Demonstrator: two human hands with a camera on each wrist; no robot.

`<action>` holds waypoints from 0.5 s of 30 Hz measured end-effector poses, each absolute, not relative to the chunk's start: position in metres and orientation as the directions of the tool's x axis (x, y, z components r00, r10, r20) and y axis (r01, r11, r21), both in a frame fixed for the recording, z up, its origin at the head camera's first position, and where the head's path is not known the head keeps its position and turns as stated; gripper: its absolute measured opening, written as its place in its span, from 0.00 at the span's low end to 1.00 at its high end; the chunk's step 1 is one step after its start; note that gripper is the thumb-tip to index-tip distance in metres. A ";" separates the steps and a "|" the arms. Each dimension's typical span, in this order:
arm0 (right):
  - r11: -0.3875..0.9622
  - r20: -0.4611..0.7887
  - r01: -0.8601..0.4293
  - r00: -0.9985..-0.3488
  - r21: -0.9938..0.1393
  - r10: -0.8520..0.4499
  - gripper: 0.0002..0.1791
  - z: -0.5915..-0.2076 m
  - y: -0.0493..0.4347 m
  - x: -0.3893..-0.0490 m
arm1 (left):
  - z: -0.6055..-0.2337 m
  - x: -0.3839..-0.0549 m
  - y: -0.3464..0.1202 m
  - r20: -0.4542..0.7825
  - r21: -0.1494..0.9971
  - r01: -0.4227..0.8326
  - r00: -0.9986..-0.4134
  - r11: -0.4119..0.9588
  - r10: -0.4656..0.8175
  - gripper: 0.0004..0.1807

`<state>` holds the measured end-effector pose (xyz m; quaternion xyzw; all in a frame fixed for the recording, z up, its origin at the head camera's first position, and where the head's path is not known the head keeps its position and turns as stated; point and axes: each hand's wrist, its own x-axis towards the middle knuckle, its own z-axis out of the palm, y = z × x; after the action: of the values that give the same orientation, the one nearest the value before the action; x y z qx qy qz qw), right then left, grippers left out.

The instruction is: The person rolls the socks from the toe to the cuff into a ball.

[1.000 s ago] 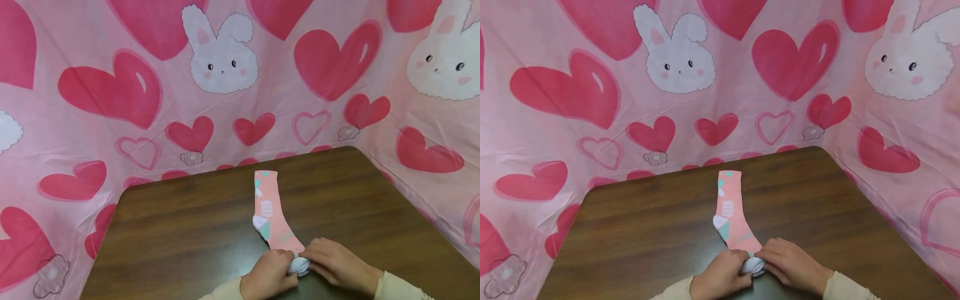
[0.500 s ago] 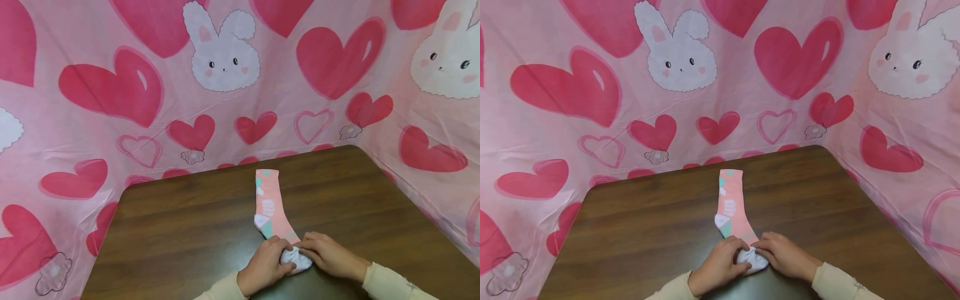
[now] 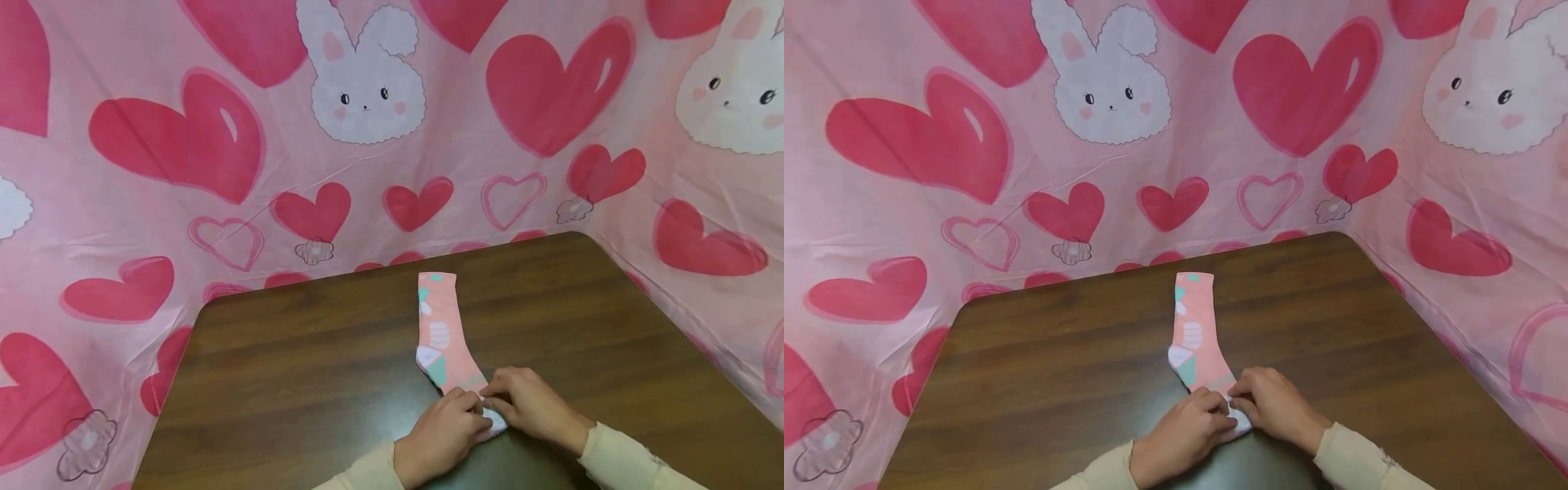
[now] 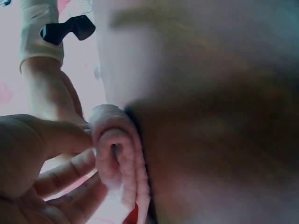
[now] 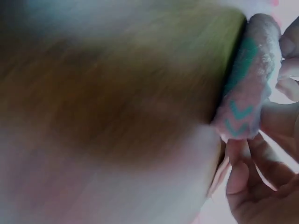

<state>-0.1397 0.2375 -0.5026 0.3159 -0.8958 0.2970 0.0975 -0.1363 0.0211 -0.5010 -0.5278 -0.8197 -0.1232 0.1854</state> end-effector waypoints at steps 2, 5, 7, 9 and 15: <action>0.604 0.427 -0.700 -0.713 -0.381 -0.556 0.10 -0.501 0.242 -0.138 | -0.502 -0.137 0.020 0.429 0.023 0.917 -0.369 0.399 0.824 0.04; 0.506 0.519 -0.830 -0.547 -0.233 -0.657 0.13 -0.500 0.251 -0.137 | -0.503 -0.139 0.017 0.427 0.062 0.924 -0.367 0.378 0.827 0.05; 0.430 0.533 -0.890 -0.439 -0.149 -0.723 0.13 -0.500 0.256 -0.137 | -0.503 -0.141 0.015 0.421 0.079 0.925 -0.369 0.372 0.829 0.05; 0.391 0.514 -0.916 -0.380 -0.092 -0.769 0.12 -0.501 0.260 -0.138 | -0.502 -0.142 0.014 0.410 0.069 0.923 -0.373 0.379 0.832 0.04; 0.400 0.443 -0.916 -0.366 -0.018 -0.818 0.15 -0.501 0.259 -0.138 | -0.499 -0.140 0.018 0.356 0.049 0.910 -0.401 0.412 0.844 0.10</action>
<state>-0.1379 0.2588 -0.5010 0.5316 -0.8157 0.1320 0.1857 -0.1398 0.0178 -0.4990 -0.5291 -0.8287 -0.1185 0.1392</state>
